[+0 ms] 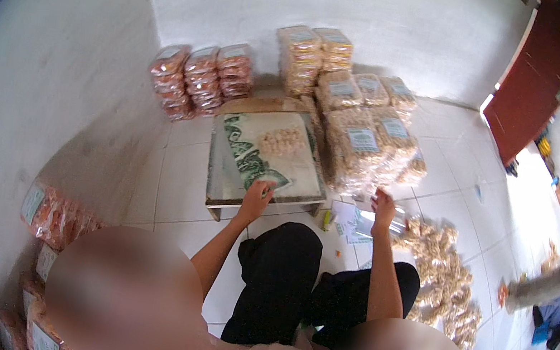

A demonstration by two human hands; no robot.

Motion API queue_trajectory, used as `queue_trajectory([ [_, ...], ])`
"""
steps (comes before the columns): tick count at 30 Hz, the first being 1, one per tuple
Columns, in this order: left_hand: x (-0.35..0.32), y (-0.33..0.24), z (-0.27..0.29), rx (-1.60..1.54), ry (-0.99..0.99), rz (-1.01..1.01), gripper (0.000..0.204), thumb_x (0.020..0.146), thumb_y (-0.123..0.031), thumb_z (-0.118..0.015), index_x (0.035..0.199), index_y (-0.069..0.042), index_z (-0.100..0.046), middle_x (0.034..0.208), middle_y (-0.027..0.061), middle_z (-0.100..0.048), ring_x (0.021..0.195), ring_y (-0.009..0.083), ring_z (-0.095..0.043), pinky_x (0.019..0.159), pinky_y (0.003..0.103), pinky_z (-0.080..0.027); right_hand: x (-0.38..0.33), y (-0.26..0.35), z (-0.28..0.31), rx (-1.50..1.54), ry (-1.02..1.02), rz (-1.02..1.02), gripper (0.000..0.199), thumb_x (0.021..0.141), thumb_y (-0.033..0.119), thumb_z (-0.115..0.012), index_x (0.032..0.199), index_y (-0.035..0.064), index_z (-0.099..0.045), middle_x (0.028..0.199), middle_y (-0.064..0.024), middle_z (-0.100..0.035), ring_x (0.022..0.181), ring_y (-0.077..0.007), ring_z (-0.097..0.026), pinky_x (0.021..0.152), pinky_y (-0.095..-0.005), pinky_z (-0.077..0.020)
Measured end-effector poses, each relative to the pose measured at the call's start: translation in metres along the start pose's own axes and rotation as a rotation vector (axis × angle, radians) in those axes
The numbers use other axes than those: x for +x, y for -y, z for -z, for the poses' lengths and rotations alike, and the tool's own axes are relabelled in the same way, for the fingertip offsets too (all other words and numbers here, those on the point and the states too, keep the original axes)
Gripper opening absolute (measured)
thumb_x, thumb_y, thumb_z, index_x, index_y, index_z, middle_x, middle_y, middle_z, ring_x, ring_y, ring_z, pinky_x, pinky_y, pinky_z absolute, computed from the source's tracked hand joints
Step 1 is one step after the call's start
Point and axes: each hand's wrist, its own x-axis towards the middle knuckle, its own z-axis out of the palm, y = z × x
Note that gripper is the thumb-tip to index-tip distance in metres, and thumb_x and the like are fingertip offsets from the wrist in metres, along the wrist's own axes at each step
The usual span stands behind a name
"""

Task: The person picks up snacks from the floor and places them into a plastic bag, then presses the bag against a flat surface to flatten it.

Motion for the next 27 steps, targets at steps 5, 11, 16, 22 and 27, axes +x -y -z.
queue_trajectory([
  [5, 0.067, -0.114, -0.024, -0.322, 0.177, -0.084, 0.022, 0.086, -0.017, -0.051, 0.105, -0.006, -0.056, 0.096, 0.0120, -0.055, 0.087, 0.0220, -0.055, 0.076, 0.032, -0.044, -0.015, 0.135, 0.061, 0.218, 0.149, 0.099, 0.025, 0.089, 0.021, -0.047, 0.106, 0.0046, -0.055, 0.095, -0.0083, -0.059, 0.087, -0.0172, -0.058, 0.079, -0.0280, -0.0437],
  [11, 0.115, -0.230, -0.109, -0.390, 0.627, -0.326, 0.028, 0.088, -0.021, -0.050, 0.112, -0.007, -0.052, 0.101, 0.0105, -0.057, 0.090, 0.0186, -0.057, 0.079, 0.031, -0.045, -0.018, 0.092, 0.185, 0.027, -0.019, 0.107, 0.025, 0.090, 0.021, -0.045, 0.105, 0.0042, -0.056, 0.093, -0.0083, -0.060, 0.083, -0.0157, -0.058, 0.075, -0.0272, -0.0436],
  [16, 0.120, -0.250, -0.228, 0.043, 1.056, -0.502, 0.027, 0.083, -0.021, -0.054, 0.108, -0.010, -0.054, 0.095, 0.0083, -0.059, 0.087, 0.0227, -0.058, 0.076, 0.033, -0.045, -0.052, -0.044, 0.269, -0.162, -0.347, -0.169, 0.024, 0.089, 0.021, -0.045, 0.103, 0.0047, -0.058, 0.088, -0.0063, -0.062, 0.079, -0.0131, -0.058, 0.068, -0.0258, -0.0444],
  [22, 0.082, -0.188, -0.382, 0.325, 1.048, -0.605, 0.027, 0.081, -0.023, -0.056, 0.105, -0.011, -0.055, 0.100, 0.0087, -0.055, 0.093, 0.0268, -0.054, 0.079, 0.039, -0.044, -0.090, -0.159, 0.284, -0.562, -0.391, -0.321, 0.017, 0.083, 0.008, -0.050, 0.096, 0.0071, -0.061, 0.085, -0.0093, -0.063, 0.073, -0.0181, -0.059, 0.067, -0.0286, -0.0463],
  [27, 0.012, -0.132, -0.461, -0.216, 0.780, -0.160, 0.030, 0.079, -0.011, -0.055, 0.108, -0.005, -0.048, 0.104, 0.0127, -0.050, 0.093, 0.0291, -0.051, 0.082, 0.040, -0.041, -0.055, -0.200, 0.254, -0.804, -0.310, -0.190, 0.038, 0.072, -0.003, -0.055, 0.108, 0.0069, -0.051, 0.110, -0.0158, -0.048, 0.108, -0.0325, -0.042, 0.092, -0.0400, -0.0351],
])
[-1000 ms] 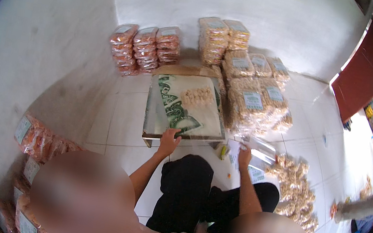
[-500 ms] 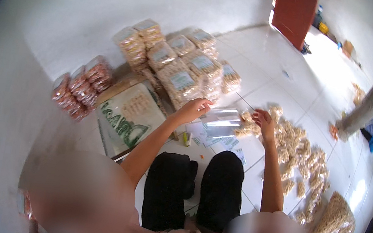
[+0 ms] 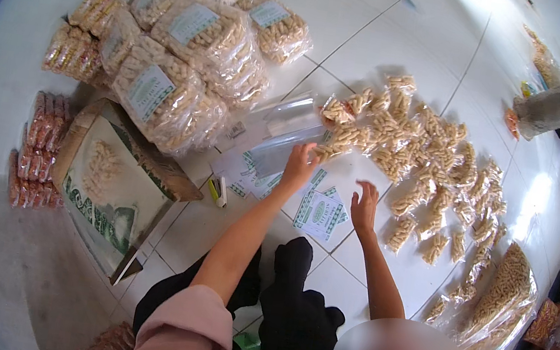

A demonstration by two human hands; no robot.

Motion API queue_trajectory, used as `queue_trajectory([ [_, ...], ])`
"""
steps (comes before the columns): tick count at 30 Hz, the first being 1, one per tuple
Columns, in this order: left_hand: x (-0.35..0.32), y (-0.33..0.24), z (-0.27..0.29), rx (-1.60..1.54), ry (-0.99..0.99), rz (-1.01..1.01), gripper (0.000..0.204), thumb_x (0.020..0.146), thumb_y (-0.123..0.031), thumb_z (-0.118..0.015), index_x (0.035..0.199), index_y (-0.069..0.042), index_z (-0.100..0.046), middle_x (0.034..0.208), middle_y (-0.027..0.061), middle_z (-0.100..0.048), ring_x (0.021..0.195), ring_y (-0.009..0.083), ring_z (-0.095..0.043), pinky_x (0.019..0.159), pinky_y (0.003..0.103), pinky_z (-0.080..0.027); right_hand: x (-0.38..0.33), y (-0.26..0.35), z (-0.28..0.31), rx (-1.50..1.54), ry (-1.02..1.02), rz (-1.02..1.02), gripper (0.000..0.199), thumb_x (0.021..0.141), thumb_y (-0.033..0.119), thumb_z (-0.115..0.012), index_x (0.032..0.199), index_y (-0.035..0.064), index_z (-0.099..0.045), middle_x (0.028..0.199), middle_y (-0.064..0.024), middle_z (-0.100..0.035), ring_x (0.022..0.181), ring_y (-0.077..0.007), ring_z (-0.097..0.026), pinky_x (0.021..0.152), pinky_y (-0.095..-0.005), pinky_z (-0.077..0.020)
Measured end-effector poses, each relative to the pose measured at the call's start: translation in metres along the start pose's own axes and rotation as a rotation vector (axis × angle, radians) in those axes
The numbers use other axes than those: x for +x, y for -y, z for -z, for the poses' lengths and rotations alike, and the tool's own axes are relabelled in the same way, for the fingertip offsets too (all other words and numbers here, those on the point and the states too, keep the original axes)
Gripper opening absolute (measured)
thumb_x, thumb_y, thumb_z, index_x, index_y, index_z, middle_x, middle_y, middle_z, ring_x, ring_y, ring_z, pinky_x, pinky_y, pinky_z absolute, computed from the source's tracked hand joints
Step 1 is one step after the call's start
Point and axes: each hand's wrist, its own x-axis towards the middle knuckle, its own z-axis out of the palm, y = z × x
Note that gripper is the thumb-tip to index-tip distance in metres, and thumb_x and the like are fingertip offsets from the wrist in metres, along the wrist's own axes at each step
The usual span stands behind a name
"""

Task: The person picks up snacks from the floor and places them into a plastic bag, then presses the bag against a flat surface to flatten it.

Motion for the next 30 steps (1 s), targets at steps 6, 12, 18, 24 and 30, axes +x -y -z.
queue_trajectory([
  [6, -0.013, 0.011, -0.019, -0.251, -0.184, 0.169, 0.044, 0.076, 0.000, -0.054, 0.118, -0.007, -0.041, 0.104, 0.0145, -0.042, 0.085, 0.0248, -0.051, 0.079, 0.035, -0.042, 0.081, 0.042, -0.032, -0.278, -0.085, 0.301, 0.060, 0.073, -0.005, -0.046, 0.130, 0.0083, -0.031, 0.132, -0.0118, -0.034, 0.127, -0.0292, -0.025, 0.104, -0.0452, -0.0197],
  [12, 0.006, 0.002, -0.017, -0.219, -0.211, 0.138, 0.044, 0.078, -0.002, -0.053, 0.120, -0.006, -0.040, 0.107, 0.0148, -0.042, 0.090, 0.0238, -0.048, 0.081, 0.033, -0.041, 0.127, 0.009, -0.035, -0.388, -0.066, 0.348, 0.048, 0.078, 0.001, -0.049, 0.124, 0.0064, -0.038, 0.122, -0.0111, -0.045, 0.118, -0.0268, -0.037, 0.103, -0.0461, -0.0204],
  [18, 0.025, 0.005, -0.016, -0.595, -0.142, 0.123, 0.036, 0.088, -0.019, -0.049, 0.118, -0.003, -0.040, 0.112, 0.0129, -0.046, 0.098, 0.0189, -0.047, 0.085, 0.031, -0.038, 0.088, 0.080, -0.049, 0.296, -0.043, -0.001, 0.028, 0.083, 0.010, -0.050, 0.109, 0.0012, -0.047, 0.101, -0.0178, -0.053, 0.098, -0.0341, -0.048, 0.084, -0.0406, -0.0396],
  [24, 0.024, -0.011, -0.006, -1.107, 0.003, 0.428, 0.040, 0.085, -0.029, -0.055, 0.114, -0.006, -0.040, 0.104, 0.0059, -0.051, 0.089, 0.0098, -0.050, 0.071, 0.021, -0.042, 0.048, 0.082, -0.069, 0.229, -0.054, 0.217, 0.043, 0.074, -0.003, -0.052, 0.116, 0.0042, -0.047, 0.110, -0.0160, -0.049, 0.107, -0.0343, -0.041, 0.090, -0.0399, -0.0365],
  [30, 0.004, 0.034, 0.016, -1.082, -0.172, 0.643, 0.031, 0.086, -0.030, -0.049, 0.112, -0.013, -0.044, 0.077, -0.0005, -0.049, 0.061, 0.0082, -0.048, 0.053, 0.022, -0.042, 0.088, 0.047, -0.053, -0.145, 0.051, 0.424, 0.048, 0.071, -0.004, -0.049, 0.117, 0.0084, -0.047, 0.112, -0.0104, -0.048, 0.110, -0.0303, -0.041, 0.096, -0.0420, -0.0305],
])
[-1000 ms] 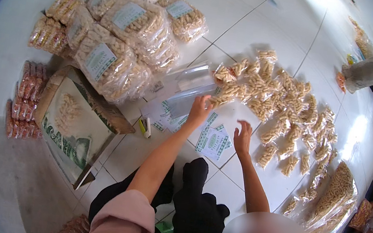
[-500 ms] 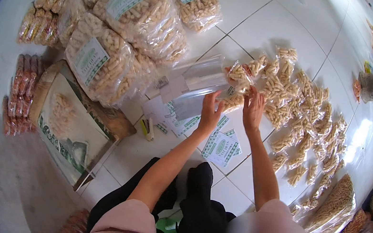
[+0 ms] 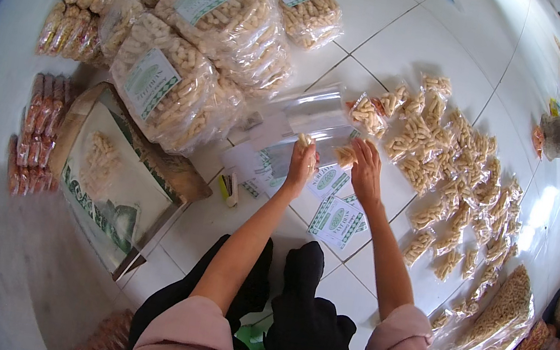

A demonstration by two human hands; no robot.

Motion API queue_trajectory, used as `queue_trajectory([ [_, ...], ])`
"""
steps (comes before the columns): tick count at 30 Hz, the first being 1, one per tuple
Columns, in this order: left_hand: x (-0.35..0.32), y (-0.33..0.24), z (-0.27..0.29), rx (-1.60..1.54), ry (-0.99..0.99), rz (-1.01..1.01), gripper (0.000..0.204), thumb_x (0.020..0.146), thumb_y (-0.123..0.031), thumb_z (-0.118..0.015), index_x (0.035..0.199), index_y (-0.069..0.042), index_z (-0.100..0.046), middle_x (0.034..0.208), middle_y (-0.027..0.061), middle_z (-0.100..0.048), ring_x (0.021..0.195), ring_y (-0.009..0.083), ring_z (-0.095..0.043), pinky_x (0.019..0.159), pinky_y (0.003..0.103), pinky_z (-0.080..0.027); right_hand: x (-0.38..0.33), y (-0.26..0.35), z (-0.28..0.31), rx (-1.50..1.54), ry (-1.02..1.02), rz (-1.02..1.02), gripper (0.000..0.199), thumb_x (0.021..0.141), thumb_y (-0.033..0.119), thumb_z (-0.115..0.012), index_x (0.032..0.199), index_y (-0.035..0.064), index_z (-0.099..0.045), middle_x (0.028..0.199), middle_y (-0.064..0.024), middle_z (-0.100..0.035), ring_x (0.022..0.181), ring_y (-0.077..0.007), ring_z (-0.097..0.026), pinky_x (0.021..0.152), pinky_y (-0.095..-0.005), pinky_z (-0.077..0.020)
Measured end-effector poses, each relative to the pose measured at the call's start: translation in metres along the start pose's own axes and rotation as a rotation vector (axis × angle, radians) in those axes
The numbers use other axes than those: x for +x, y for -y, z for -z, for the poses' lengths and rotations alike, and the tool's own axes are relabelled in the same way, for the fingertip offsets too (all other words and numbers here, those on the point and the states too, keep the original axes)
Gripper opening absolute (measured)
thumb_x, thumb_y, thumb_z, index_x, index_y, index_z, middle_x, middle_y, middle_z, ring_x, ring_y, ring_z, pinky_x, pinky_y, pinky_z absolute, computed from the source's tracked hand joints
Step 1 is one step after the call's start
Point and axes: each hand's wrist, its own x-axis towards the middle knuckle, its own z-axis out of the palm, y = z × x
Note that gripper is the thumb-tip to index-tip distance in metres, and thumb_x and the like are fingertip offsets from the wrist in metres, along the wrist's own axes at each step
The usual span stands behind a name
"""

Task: The person picks up snacks from the floor and places them into a plastic bag, then presses the bag against a flat surface to flatten it.

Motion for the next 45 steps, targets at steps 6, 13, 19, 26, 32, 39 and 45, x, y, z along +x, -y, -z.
queue_trajectory([
  [6, -0.018, -0.013, 0.012, 0.012, 0.020, 0.081, 0.038, 0.077, -0.018, -0.060, 0.107, -0.014, -0.037, 0.073, 0.0014, -0.046, 0.058, 0.0093, -0.047, 0.047, 0.025, -0.043, 0.001, -0.018, 0.009, -0.120, 0.223, 0.214, 0.043, 0.069, -0.001, -0.054, 0.112, 0.0039, -0.047, 0.109, -0.0113, -0.047, 0.107, -0.0310, -0.041, 0.098, -0.0444, -0.0290],
  [13, -0.070, -0.105, -0.043, 0.074, 0.223, -0.120, 0.045, 0.074, -0.010, -0.059, 0.112, -0.013, -0.034, 0.082, 0.0018, -0.047, 0.066, 0.0100, -0.049, 0.055, 0.027, -0.045, 0.021, 0.031, 0.070, 0.579, -0.233, -0.130, 0.046, 0.074, 0.011, -0.064, 0.107, -0.0024, -0.036, 0.092, -0.0136, -0.047, 0.086, -0.0209, -0.051, 0.068, -0.0319, -0.0436],
  [19, -0.156, -0.196, -0.056, 0.125, 0.439, -0.360, 0.050, 0.077, -0.007, -0.056, 0.117, -0.013, -0.028, 0.086, 0.0024, -0.047, 0.069, 0.0110, -0.048, 0.059, 0.027, -0.042, 0.063, 0.185, 0.177, 1.151, -0.062, -0.239, 0.039, 0.076, 0.023, -0.067, 0.100, 0.0033, -0.045, 0.074, -0.0001, -0.049, 0.062, -0.0078, -0.046, 0.055, -0.0232, -0.0389],
  [26, -0.263, -0.266, -0.014, 0.313, 0.288, -0.776, 0.053, 0.082, -0.011, -0.051, 0.123, -0.013, -0.017, 0.107, 0.0095, -0.041, 0.099, 0.0151, -0.046, 0.080, 0.027, -0.040, 0.055, 0.314, 0.205, 1.529, 0.185, -0.167, 0.019, 0.076, 0.022, -0.064, 0.077, 0.0099, -0.049, 0.065, 0.0007, -0.048, 0.059, -0.0073, -0.047, 0.051, -0.0240, -0.0371],
  [32, -0.310, -0.276, 0.056, 0.341, 0.250, -0.864, 0.069, 0.083, -0.017, -0.056, 0.132, -0.014, -0.008, 0.126, 0.0166, -0.029, 0.118, 0.0233, -0.032, 0.098, 0.033, -0.026, 0.027, 0.409, 0.181, 1.728, 0.445, -0.182, 0.026, 0.081, 0.034, -0.058, 0.089, 0.0090, -0.053, 0.074, -0.0011, -0.054, 0.066, -0.0116, -0.055, 0.060, -0.0250, -0.0449],
  [39, -0.333, -0.256, 0.130, 0.746, 0.164, -0.883, 0.104, 0.069, -0.025, -0.075, 0.138, -0.010, 0.003, 0.138, 0.0141, -0.017, 0.125, 0.0231, -0.027, 0.101, 0.034, -0.027, 0.013, 0.442, 0.116, 1.693, 0.703, -0.218, 0.053, 0.082, 0.058, -0.042, 0.097, 0.0089, -0.051, 0.082, -0.0050, -0.056, 0.072, -0.0157, -0.058, 0.064, -0.0284, -0.0513],
  [45, -0.346, -0.249, 0.164, 0.691, 0.060, -0.843, 0.100, 0.065, -0.019, -0.075, 0.137, -0.013, -0.006, 0.127, 0.0157, -0.037, 0.113, 0.0246, -0.042, 0.095, 0.033, -0.033, 0.001, 0.453, 0.074, 1.620, 0.800, -0.214, 0.066, 0.078, 0.067, -0.038, 0.107, 0.0094, -0.048, 0.088, -0.0061, -0.055, 0.080, -0.0156, -0.057, 0.069, -0.0290, -0.0499],
])
